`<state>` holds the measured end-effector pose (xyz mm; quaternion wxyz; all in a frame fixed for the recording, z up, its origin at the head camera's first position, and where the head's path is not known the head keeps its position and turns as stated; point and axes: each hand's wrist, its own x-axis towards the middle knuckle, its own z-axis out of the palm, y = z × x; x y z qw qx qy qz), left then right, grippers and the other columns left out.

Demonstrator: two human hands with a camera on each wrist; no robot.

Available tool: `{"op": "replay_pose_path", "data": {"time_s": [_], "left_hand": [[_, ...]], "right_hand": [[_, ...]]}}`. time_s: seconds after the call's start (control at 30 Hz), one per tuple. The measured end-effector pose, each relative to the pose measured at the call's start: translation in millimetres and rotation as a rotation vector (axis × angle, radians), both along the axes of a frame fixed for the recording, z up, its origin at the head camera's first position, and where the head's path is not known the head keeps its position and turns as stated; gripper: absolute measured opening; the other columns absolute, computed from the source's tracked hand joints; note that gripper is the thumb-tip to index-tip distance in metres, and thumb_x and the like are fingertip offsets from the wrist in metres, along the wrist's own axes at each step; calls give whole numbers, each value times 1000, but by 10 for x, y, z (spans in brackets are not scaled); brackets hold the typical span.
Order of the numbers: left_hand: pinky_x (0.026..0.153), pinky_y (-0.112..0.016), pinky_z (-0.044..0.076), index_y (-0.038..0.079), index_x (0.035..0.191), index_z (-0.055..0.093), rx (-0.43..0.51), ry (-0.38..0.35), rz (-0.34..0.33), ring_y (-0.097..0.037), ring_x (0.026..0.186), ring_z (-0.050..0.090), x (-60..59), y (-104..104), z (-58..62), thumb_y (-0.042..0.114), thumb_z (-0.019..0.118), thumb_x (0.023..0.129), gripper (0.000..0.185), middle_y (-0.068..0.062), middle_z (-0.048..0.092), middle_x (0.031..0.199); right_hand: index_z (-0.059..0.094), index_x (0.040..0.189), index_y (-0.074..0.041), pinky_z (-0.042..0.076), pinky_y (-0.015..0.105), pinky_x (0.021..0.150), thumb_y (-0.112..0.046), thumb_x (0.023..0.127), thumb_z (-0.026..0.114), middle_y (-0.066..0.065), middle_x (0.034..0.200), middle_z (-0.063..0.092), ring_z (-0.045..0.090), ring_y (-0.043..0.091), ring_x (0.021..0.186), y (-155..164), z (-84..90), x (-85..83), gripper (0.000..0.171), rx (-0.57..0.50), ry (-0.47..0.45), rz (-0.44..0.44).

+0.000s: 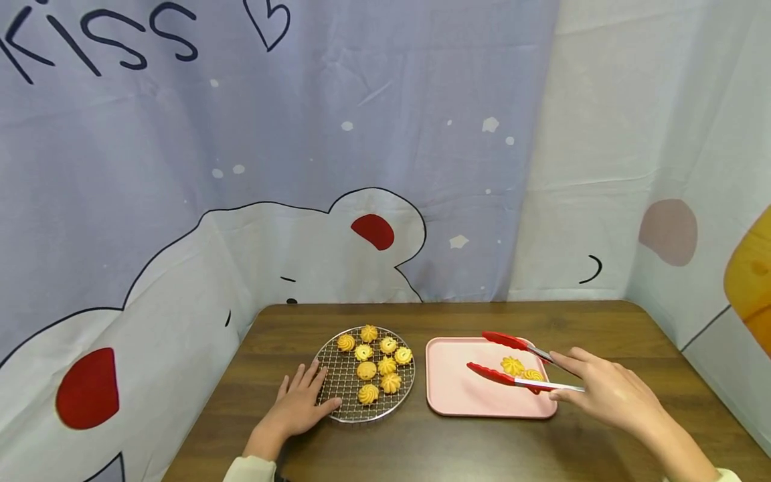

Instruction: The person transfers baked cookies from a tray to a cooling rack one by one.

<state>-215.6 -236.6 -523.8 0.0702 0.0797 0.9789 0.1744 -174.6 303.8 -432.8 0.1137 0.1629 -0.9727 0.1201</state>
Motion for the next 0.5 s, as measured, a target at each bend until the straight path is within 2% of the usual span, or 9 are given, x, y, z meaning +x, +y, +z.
{"op": "replay_pose_path", "data": {"time_s": [0.33,0.5], "left_hand": [[118,-70,4,5,157,38,-3,5,6,-47,153,12,1,-4,-34,60,56,98,83,-19,21,167],[118,-70,4,6,157,37,-7,3,6,-46,153,12,-11,-11,-50,61,55,97,83,-18,21,167]], "right_hand": [[72,129,-18,40,30,53,-58,74,82,-13,103,61,53,3,69,167,-35,89,68,14,-8,-15],[72,128,-17,40,31,53,-56,74,83,-11,105,62,54,3,70,251,-58,88,68,25,-22,-25]]}}
